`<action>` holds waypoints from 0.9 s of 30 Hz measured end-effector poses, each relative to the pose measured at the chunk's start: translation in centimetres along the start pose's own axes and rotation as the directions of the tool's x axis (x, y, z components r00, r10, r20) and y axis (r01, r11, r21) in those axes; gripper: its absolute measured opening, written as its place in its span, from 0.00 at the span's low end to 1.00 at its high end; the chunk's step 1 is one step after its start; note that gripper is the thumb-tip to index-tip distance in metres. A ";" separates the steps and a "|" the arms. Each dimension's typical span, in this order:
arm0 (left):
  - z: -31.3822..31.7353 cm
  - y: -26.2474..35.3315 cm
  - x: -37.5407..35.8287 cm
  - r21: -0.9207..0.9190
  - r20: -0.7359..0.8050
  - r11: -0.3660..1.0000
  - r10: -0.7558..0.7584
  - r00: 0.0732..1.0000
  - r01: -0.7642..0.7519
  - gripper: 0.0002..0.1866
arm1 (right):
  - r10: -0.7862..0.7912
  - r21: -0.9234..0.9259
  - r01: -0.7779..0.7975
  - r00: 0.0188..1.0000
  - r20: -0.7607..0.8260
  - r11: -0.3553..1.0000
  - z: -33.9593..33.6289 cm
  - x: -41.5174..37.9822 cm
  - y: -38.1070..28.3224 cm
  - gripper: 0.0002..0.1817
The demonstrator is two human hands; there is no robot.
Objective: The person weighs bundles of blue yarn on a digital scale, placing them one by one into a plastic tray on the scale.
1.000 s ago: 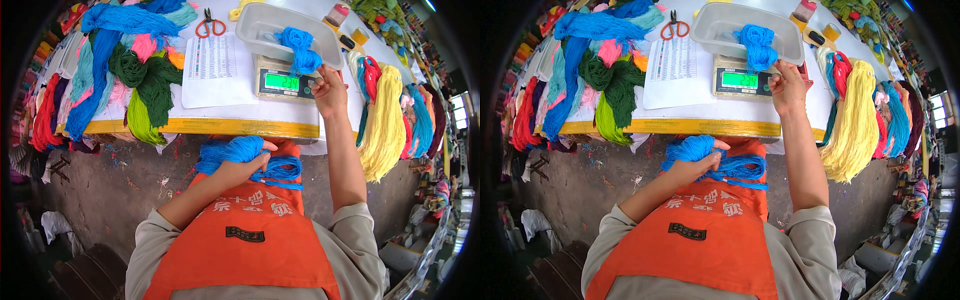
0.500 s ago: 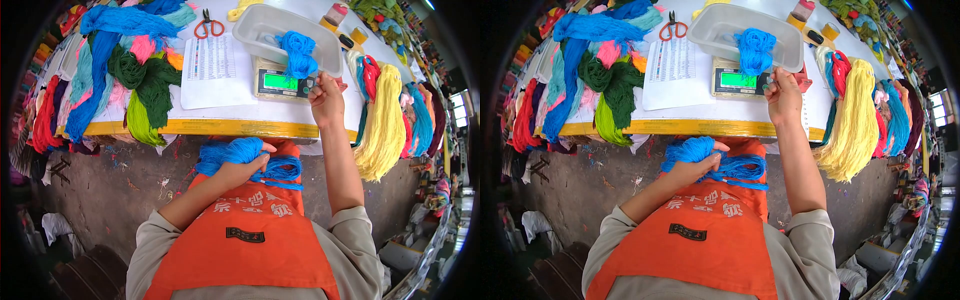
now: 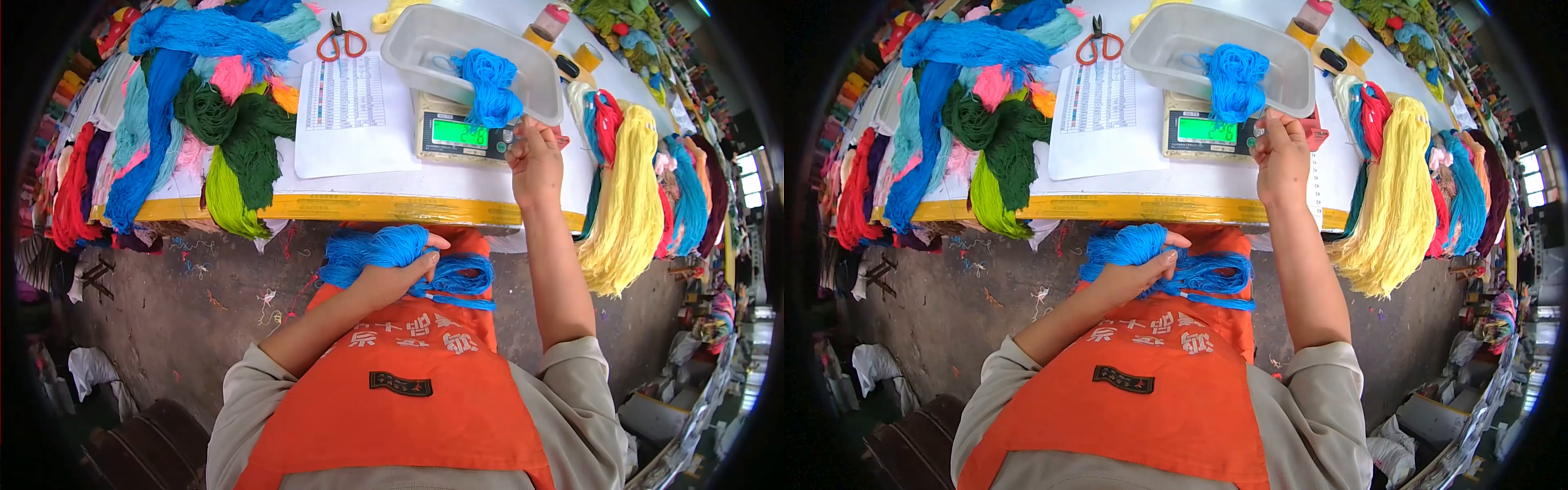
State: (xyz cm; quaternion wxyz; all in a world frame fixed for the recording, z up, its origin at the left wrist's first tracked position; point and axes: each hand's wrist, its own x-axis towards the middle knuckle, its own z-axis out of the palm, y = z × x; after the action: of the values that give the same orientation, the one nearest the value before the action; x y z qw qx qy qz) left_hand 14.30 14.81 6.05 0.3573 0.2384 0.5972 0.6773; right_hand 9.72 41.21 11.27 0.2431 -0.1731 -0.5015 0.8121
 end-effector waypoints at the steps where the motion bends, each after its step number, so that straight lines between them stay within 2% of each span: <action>1: -0.1 -0.1 0.0 -0.012 0.002 1.000 -0.005 1.000 0.005 0.14 | 0.001 -0.001 -0.001 1.000 0.000 1.000 0.0 0.1 -0.1 0.03; 5: -0.2 -0.3 0.1 -0.016 -0.003 1.000 -0.021 1.000 0.021 0.15 | 0.002 0.034 -0.003 1.000 0.023 0.999 -0.2 0.5 0.0 0.04; 7: -0.3 0.2 0.1 -0.041 -0.018 0.994 -0.100 0.995 0.099 0.13 | 0.005 0.036 -0.006 1.000 0.018 0.999 -0.3 0.6 0.1 0.04; 10: -0.6 0.9 0.1 -0.062 -0.042 0.995 -0.080 0.996 0.077 0.15 | 0.030 0.002 -0.030 0.999 0.013 1.000 -0.1 -0.2 0.5 0.04; 12: -0.7 1.7 0.1 -0.084 -0.076 0.996 -0.045 0.996 0.039 0.16 | -0.038 -0.280 0.086 0.984 0.173 0.956 0.3 -1.7 0.4 0.04; 13: -0.9 1.9 0.1 -0.100 -0.107 0.995 -0.006 0.994 -0.004 0.16 | -0.018 -0.436 0.118 0.974 0.227 0.892 1.2 -3.1 -0.2 0.06; 15: -1.4 2.3 0.2 -0.132 -0.086 0.991 0.008 0.996 -0.019 0.16 | 0.026 -0.511 0.229 0.896 0.444 0.828 2.0 -6.2 -0.9 0.10; 17: -1.4 3.4 0.0 -0.152 -0.066 0.982 0.102 0.993 -0.111 0.13 | 0.133 -0.536 0.240 0.814 0.565 0.809 2.2 -9.1 -0.9 0.11; 18: -1.4 3.7 0.1 -0.155 -0.067 0.982 0.099 0.993 -0.109 0.13 | 0.178 -0.528 0.291 0.723 0.667 0.797 2.3 -10.1 -1.1 0.12; 19: -1.4 4.0 0.1 -0.143 -0.042 0.979 0.143 0.989 -0.147 0.13 | 0.251 -0.506 0.166 0.713 0.654 0.847 2.3 -11.5 -0.9 0.14; 20: -1.4 4.2 0.1 -0.133 -0.015 0.973 0.186 0.982 -0.186 0.13 | 0.227 -0.424 0.122 0.697 0.680 0.897 2.9 -12.5 -1.2 0.18; 24: -0.8 4.5 0.2 -0.130 0.001 0.968 0.215 0.977 -0.213 0.15 | 0.181 -0.410 0.159 0.717 0.673 0.898 2.1 -13.4 -0.9 0.18; 25: -0.5 4.7 0.3 -0.125 0.026 0.967 0.227 0.973 -0.222 0.15 | 0.143 -0.488 0.303 0.715 0.685 0.819 2.1 -13.2 -1.4 0.18; 27: -0.6 4.8 0.5 -0.103 0.078 0.971 0.224 0.971 -0.216 0.19 | 0.013 -0.522 0.549 0.681 0.733 0.653 1.6 -12.3 -1.1 0.21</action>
State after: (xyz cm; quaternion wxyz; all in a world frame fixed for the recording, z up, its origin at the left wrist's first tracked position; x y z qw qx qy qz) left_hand 12.57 14.64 10.61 0.3171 0.3163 0.5181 0.7287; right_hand 19.23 33.46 13.38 0.0832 0.1403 -0.8461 0.5074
